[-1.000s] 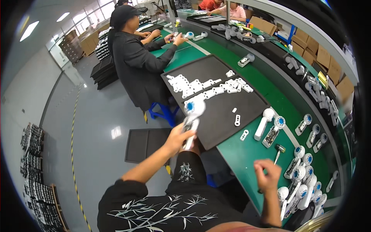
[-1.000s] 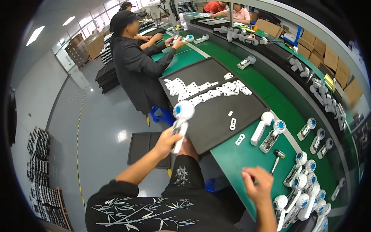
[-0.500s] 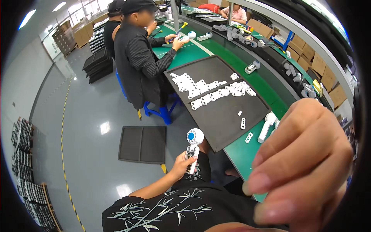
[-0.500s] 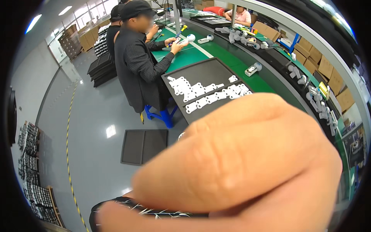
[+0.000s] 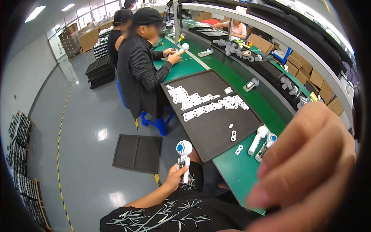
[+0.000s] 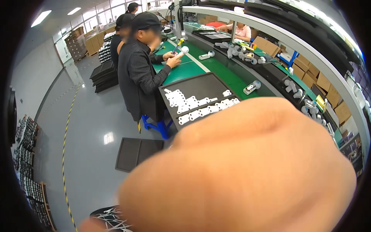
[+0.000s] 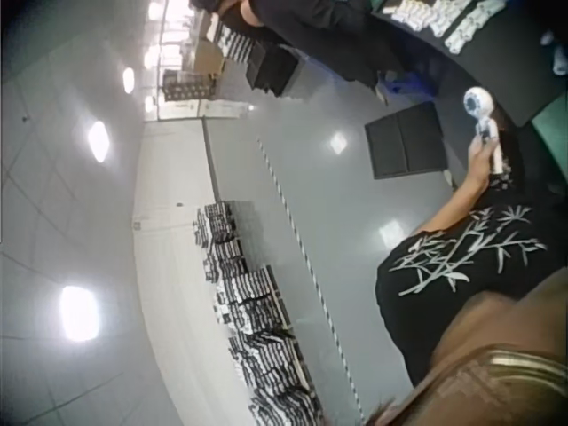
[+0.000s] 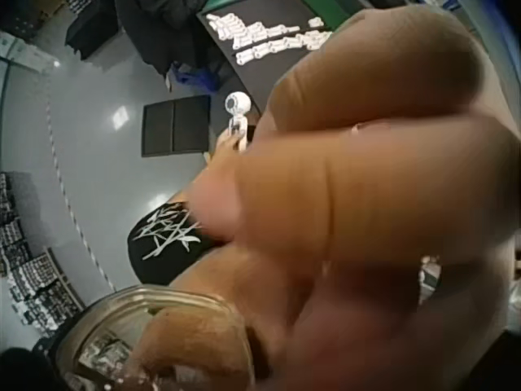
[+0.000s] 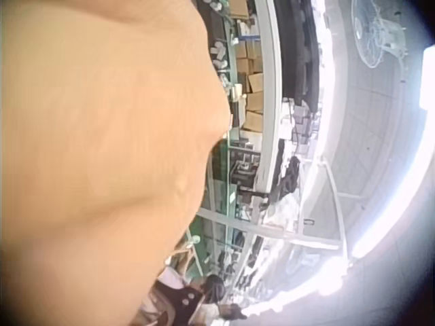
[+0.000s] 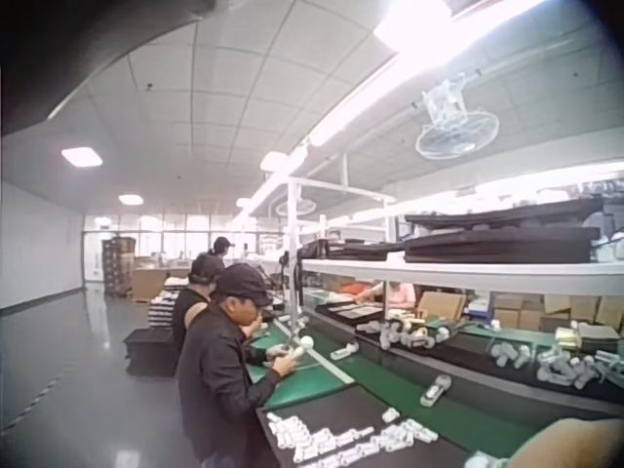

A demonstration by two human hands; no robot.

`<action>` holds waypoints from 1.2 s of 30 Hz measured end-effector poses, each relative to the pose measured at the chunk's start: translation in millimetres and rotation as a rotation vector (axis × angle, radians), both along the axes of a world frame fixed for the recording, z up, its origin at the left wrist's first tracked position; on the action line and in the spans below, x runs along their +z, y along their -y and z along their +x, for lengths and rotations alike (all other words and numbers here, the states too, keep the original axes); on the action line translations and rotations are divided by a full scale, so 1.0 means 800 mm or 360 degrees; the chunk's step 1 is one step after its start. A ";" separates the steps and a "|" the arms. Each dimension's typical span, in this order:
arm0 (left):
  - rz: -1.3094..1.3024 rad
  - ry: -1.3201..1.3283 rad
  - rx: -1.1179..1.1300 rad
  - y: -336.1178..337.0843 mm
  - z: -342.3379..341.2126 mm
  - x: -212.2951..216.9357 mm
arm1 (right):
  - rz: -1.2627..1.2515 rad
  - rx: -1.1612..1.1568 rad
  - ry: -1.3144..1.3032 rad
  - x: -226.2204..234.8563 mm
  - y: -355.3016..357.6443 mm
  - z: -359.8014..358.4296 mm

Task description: The person assembles handheld fans by taking plastic covers from a tray, fitting them onto the fan bodies, tapping them into place using a small mallet, and setting the fans onto the table.

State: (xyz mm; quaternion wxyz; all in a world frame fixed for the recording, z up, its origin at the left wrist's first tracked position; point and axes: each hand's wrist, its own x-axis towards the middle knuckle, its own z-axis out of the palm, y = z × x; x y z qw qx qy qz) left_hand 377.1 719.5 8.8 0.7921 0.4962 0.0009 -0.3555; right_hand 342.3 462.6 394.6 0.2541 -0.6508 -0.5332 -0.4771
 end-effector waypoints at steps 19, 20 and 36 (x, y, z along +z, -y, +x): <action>0.0134 0.0047 -0.0089 0.031 0.024 0.030 | -0.0136 -0.0010 0.0669 0.094 0.098 0.004; 0.0148 0.0056 -0.0129 0.030 0.029 0.031 | -0.0132 0.0031 0.0706 0.102 0.095 0.008; 0.0115 0.0041 -0.0178 0.042 0.012 0.015 | -0.0195 -0.0533 0.0929 0.049 0.186 -0.057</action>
